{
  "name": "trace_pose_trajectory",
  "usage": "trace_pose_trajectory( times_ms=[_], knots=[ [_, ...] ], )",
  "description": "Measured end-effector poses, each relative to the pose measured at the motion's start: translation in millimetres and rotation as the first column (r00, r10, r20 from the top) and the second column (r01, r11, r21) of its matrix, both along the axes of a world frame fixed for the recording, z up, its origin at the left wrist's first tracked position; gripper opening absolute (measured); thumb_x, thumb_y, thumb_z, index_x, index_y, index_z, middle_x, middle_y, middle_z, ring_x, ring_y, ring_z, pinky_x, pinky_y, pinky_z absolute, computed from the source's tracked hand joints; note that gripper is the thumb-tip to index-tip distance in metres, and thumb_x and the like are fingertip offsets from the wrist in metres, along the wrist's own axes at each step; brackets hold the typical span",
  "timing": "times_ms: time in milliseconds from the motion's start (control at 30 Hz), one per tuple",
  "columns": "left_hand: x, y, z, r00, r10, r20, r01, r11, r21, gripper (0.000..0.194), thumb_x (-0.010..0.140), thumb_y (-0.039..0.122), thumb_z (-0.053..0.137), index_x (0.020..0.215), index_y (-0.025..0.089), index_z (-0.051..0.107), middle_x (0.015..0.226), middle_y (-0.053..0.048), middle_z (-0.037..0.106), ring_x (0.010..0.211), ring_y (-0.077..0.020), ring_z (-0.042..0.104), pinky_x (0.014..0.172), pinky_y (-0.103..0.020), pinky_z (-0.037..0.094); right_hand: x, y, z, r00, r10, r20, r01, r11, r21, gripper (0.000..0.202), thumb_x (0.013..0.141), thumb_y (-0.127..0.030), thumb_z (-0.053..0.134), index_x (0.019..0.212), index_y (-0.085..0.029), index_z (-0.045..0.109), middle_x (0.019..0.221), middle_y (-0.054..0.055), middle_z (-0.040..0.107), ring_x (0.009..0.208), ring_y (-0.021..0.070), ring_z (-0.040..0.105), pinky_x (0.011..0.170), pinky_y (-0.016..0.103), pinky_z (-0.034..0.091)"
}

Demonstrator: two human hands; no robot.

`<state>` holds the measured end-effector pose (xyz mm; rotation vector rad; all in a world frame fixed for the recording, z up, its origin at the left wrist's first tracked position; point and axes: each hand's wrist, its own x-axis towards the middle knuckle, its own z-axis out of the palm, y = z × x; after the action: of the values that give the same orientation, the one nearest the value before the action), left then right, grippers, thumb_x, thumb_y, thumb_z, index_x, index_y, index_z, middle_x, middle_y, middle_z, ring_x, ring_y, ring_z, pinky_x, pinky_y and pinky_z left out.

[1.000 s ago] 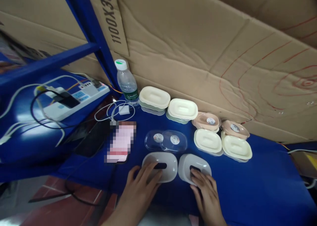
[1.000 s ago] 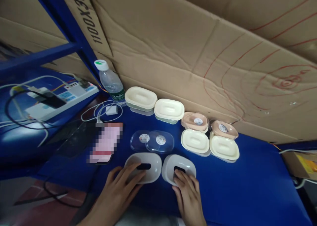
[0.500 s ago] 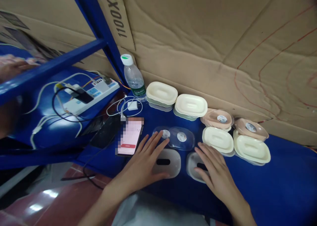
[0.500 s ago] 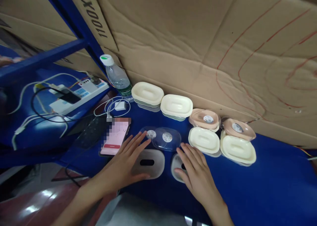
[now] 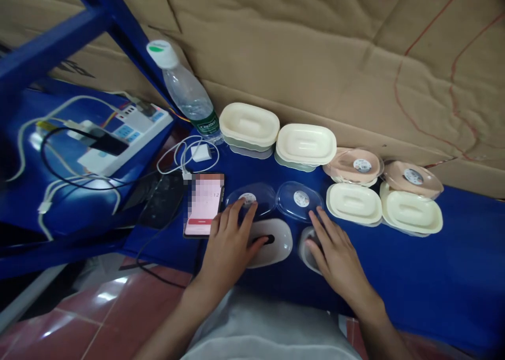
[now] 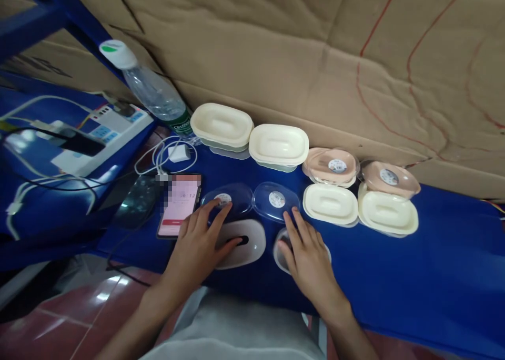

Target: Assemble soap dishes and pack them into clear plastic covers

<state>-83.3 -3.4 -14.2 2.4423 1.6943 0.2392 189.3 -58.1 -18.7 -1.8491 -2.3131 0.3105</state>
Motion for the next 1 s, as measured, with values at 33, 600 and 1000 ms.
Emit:
trace_pose_trajectory(
  times_ms=[33,600,1000],
  knots=[
    [0,2,2.6,1.0,-0.015,-0.004,0.015,1.0,-0.016,0.082,0.09,0.044,0.082,0.161,0.018,0.048,0.159,-0.024,0.053,0.143,-0.0446,0.055,0.113,-0.059,0.051,5,0,5.0,1.0,-0.003,-0.018,0.003,1.0,-0.016,0.07,0.112,-0.04,0.047,0.174,-0.029,0.018,0.175,0.012,0.035,0.154,0.0348,0.048,0.115,0.057,0.053],
    [4,37,12.8,0.984,-0.169,-0.048,0.153,0.959,-0.237,0.108,0.072,0.035,0.098,0.165,0.024,0.044,0.173,-0.025,0.033,0.162,-0.0475,0.031,0.128,-0.069,0.03,18,24,21.5,0.976,0.199,0.085,-0.193,0.979,-0.068,0.086,0.102,-0.013,0.059,0.174,-0.029,0.017,0.177,0.015,0.031,0.163,0.035,0.032,0.127,0.059,0.041],
    [2,37,12.7,0.981,-0.195,-0.004,0.185,0.934,-0.305,0.102,0.076,0.036,0.094,0.163,0.023,0.044,0.175,-0.029,0.025,0.158,-0.0524,0.034,0.118,-0.073,0.04,13,89,11.7,0.916,0.296,0.27,-0.221,0.935,-0.277,0.134,0.07,-0.033,0.095,0.174,-0.024,0.011,0.177,0.03,0.017,0.163,0.0515,0.022,0.124,0.08,0.019]
  ],
)
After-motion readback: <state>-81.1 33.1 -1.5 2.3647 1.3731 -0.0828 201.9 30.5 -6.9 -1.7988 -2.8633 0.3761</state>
